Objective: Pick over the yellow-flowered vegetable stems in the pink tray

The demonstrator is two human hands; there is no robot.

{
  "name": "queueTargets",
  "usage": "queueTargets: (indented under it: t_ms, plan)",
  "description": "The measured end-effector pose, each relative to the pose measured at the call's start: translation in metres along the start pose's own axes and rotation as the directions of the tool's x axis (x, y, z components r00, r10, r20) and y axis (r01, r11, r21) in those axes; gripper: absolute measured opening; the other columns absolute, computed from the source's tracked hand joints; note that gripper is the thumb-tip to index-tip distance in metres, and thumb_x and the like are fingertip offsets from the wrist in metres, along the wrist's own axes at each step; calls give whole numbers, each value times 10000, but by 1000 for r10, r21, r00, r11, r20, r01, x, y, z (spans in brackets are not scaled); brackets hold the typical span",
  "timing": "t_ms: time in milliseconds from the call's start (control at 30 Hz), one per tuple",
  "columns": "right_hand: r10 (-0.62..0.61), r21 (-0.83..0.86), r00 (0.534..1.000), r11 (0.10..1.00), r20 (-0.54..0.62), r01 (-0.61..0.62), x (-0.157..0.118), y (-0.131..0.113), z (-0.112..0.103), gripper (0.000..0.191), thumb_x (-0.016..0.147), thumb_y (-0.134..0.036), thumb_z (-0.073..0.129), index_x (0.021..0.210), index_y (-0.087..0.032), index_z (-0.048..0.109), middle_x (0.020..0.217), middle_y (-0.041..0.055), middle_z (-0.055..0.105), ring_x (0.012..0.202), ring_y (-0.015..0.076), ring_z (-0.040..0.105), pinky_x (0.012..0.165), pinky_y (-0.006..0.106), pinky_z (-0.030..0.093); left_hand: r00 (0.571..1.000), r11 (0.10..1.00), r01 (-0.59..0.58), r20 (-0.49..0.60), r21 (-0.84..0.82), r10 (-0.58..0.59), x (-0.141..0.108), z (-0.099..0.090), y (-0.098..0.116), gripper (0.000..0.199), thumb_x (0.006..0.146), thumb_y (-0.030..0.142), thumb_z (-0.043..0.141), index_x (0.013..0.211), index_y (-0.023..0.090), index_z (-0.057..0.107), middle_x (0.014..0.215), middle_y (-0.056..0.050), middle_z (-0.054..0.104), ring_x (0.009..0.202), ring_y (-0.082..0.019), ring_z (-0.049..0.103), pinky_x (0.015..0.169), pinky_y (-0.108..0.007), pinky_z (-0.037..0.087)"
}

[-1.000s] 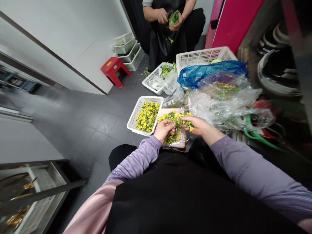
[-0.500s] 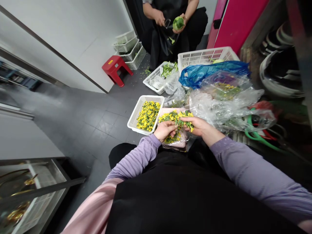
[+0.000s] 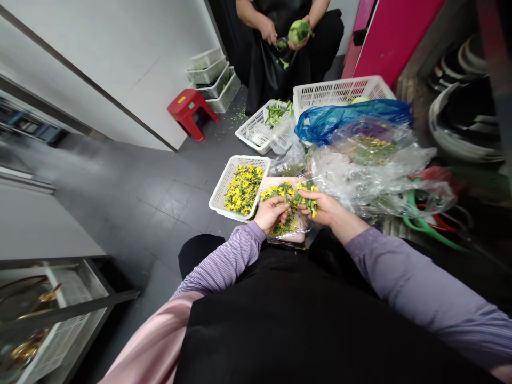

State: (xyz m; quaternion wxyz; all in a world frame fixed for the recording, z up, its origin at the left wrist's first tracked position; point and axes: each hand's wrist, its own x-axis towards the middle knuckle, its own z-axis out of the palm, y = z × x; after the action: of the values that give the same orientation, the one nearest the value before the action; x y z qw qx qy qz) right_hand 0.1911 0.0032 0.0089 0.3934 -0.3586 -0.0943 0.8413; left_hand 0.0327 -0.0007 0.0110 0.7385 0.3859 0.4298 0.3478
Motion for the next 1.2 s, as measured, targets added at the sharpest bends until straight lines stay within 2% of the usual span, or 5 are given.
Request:
queueTargets:
  t_ms: [233,467,867,1000,1200]
  plan:
    - [5,-1,999,1000,-39,-5,1,3,1,37,718,-143,564,701,-136,533,535,1,511,408,52,418,318,143,291,999,999,-31,31,18,30,1,11,-2,295,620,310,676,652,125,449,501,56,492,362,-20,400,353,-156,303]
    - [2,3,1000,1000,21,-2,-1,3,4,45,720,-152,558,698,-143,520,544,6,526,404,52,407,314,142,282,998,997,-53,46,54,51,0,8,-3,268,638,318,662,677,119,487,435,67,457,340,-28,379,351,-165,291]
    - [-115,14,993,993,-27,116,5,9,-1,91,759,-150,539,672,-131,522,503,0,502,399,49,437,328,122,342,1000,999,14,4,-39,-14,-4,18,-3,253,621,284,674,644,103,498,474,43,485,375,-27,402,363,-165,313]
    - [-56,0,998,998,25,56,4,11,0,75,764,-148,529,696,-118,535,530,11,523,408,51,446,326,126,341,999,995,32,27,-91,-29,-6,18,-1,202,621,239,653,664,104,510,499,36,504,373,-28,401,347,-161,300]
    - [-3,24,1000,1000,3,3,-4,2,5,87,735,-110,519,649,-125,526,511,8,521,398,55,427,305,143,305,950,958,283,120,52,-287,-3,3,-5,184,618,232,639,672,85,543,527,1,540,331,-39,405,302,-159,274]
